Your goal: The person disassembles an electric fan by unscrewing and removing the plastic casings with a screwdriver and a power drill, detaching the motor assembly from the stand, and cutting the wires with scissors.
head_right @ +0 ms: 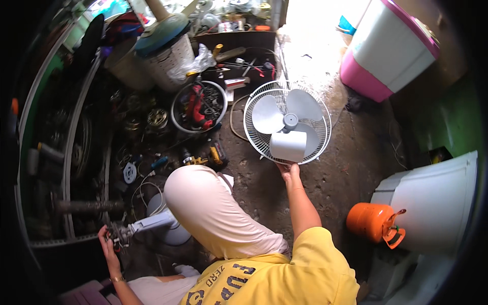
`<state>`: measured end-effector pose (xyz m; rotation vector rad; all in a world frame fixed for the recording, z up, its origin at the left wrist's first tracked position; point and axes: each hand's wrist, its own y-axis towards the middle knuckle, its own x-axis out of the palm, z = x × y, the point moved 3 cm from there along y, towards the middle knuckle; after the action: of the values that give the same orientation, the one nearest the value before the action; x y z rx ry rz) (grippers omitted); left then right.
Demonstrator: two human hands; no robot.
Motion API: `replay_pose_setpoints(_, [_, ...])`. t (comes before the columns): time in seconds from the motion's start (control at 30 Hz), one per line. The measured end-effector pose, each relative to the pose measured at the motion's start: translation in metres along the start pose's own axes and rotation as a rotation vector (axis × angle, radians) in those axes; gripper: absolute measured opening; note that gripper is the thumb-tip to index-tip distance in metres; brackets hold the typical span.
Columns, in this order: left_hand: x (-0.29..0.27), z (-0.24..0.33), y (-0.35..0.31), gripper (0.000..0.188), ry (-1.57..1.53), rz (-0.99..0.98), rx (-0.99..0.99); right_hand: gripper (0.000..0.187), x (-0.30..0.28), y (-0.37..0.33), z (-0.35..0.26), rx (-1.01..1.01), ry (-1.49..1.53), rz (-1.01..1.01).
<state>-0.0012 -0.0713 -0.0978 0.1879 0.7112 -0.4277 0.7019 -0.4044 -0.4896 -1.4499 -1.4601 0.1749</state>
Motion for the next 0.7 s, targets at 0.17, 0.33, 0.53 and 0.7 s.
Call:
replay_pose_setpoints(0.17, [-0.009,0.013,0.0,0.048,0.09,-0.029,0.097,0.039,0.019,0.017,0.045,0.045,0.104,-0.118])
replay_pose_setpoints(0.33, [-0.039,0.023,-0.023,0.042,0.296,-0.024,0.077,0.089,-0.018,-0.055,0.143,0.598,-0.666,-0.152])
replay_pose_setpoints(0.53, [-0.014,0.023,0.0,0.039,0.215,0.007,0.179,0.06,0.033,-0.033,0.096,-0.457,-1.838,-0.709])
replay_pose_setpoints(0.7, [-0.014,0.028,0.006,0.041,0.252,0.017,0.137,0.041,0.157,-0.019,0.144,-1.054,-2.167,-0.825])
